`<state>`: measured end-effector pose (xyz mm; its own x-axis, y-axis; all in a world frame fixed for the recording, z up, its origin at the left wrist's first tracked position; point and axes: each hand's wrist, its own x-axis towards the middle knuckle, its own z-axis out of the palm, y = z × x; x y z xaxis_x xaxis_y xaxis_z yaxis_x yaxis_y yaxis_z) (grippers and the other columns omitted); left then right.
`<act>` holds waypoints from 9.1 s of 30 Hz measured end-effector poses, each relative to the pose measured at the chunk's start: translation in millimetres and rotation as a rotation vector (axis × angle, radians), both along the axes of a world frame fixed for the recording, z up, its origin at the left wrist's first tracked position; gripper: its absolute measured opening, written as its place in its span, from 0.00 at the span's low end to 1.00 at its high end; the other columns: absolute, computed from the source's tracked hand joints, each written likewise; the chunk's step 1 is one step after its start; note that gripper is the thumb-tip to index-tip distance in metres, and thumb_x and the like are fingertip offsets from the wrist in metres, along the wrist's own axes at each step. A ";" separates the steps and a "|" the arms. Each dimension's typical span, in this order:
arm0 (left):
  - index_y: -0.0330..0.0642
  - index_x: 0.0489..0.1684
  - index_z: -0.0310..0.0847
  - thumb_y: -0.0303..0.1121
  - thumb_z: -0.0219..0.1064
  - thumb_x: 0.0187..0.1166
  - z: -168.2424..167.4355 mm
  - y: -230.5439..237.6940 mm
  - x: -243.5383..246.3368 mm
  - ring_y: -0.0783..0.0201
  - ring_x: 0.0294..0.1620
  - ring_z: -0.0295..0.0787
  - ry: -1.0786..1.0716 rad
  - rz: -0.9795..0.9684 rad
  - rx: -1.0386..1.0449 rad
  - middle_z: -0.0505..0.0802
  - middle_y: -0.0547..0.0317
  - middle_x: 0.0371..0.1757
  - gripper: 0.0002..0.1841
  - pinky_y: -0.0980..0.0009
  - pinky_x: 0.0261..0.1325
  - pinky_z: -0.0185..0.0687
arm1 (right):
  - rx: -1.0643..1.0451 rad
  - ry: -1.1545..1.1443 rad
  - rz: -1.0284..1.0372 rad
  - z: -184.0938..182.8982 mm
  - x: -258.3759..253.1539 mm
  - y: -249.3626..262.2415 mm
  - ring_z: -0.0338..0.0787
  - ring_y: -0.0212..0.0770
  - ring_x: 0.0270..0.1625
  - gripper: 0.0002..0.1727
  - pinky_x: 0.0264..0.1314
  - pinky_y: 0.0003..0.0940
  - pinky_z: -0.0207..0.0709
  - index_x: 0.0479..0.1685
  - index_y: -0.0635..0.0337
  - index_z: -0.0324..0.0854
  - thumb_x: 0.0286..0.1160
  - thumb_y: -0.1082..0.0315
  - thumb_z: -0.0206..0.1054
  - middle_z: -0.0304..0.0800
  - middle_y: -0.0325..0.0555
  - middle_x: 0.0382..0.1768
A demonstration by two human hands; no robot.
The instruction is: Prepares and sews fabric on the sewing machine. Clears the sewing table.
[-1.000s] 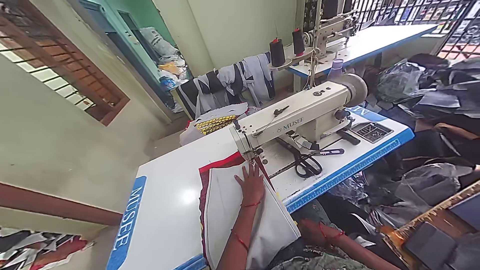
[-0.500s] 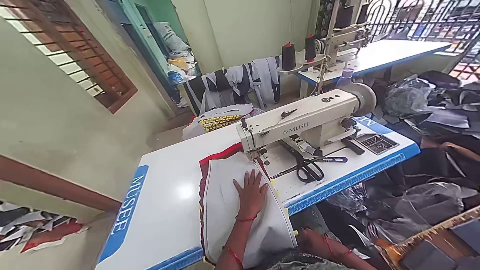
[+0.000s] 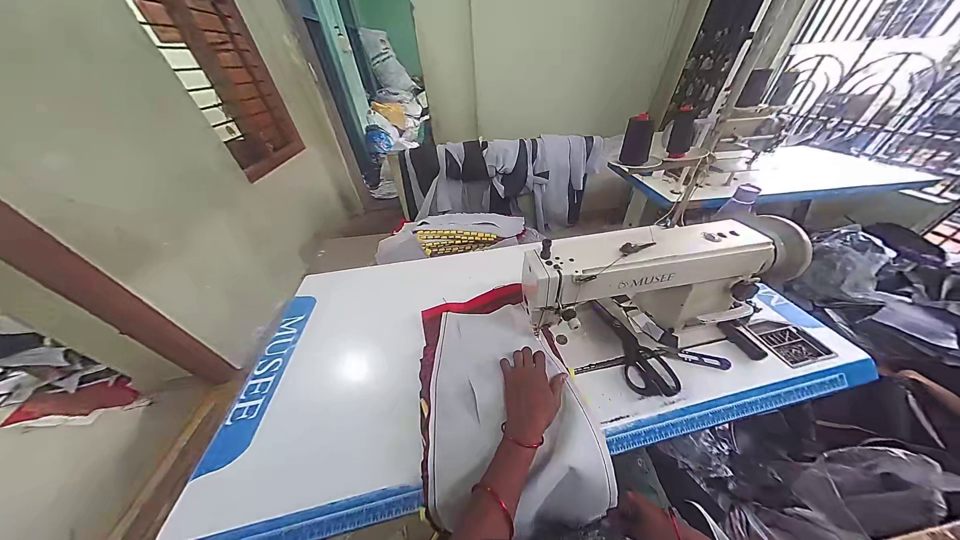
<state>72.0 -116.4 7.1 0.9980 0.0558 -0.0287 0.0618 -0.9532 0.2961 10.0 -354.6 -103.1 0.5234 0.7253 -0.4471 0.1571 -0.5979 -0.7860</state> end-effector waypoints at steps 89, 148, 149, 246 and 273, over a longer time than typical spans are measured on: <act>0.55 0.96 0.52 0.63 0.47 0.89 19.1 12.2 10.9 0.47 0.98 0.36 0.210 0.004 0.075 0.55 0.63 0.97 0.38 0.21 0.84 0.13 | 0.197 -0.257 -0.239 67.3 0.4 33.6 0.85 0.60 0.38 0.28 0.49 0.57 0.74 0.30 0.79 0.81 0.91 0.58 0.57 0.84 0.67 0.29; 0.43 0.93 0.56 0.60 0.43 0.91 20.1 8.2 53.2 0.39 0.97 0.41 0.222 0.054 0.208 0.60 0.51 0.95 0.38 0.20 0.83 0.13 | 0.409 -0.128 -0.348 72.2 16.2 52.5 0.83 0.38 0.36 0.19 0.47 0.38 0.77 0.47 0.72 0.83 0.92 0.61 0.55 0.85 0.52 0.33; 0.43 0.94 0.55 0.58 0.43 0.92 22.0 6.7 48.3 0.39 0.97 0.41 0.221 0.049 0.205 0.59 0.51 0.95 0.37 0.20 0.83 0.14 | 0.429 -0.100 -0.341 70.9 13.9 50.3 0.83 0.35 0.36 0.19 0.47 0.36 0.78 0.49 0.72 0.82 0.92 0.62 0.54 0.85 0.50 0.34; 0.50 0.92 0.62 0.53 0.57 0.88 -5.5 11.1 19.9 0.38 0.97 0.33 0.044 0.065 -0.054 0.55 0.51 0.97 0.33 0.21 0.84 0.17 | 0.337 0.105 -0.396 99.0 80.7 89.3 0.86 0.48 0.58 0.22 0.62 0.46 0.78 0.78 0.69 0.67 0.87 0.75 0.57 0.82 0.64 0.63; 0.51 0.90 0.66 0.42 0.51 0.94 -2.3 62.6 42.7 0.44 0.97 0.40 0.132 -0.105 -0.091 0.65 0.59 0.94 0.26 0.25 0.87 0.20 | 0.213 -0.965 -0.782 80.8 63.0 -27.5 0.92 0.64 0.60 0.18 0.69 0.56 0.81 0.65 0.75 0.82 0.82 0.77 0.57 0.92 0.66 0.56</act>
<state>114.7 -53.8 4.8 0.9854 -0.0569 -0.1603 0.0078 -0.9262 0.3770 73.1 -382.2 -22.3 0.8924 0.0850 0.4431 0.3816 -0.6661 -0.6408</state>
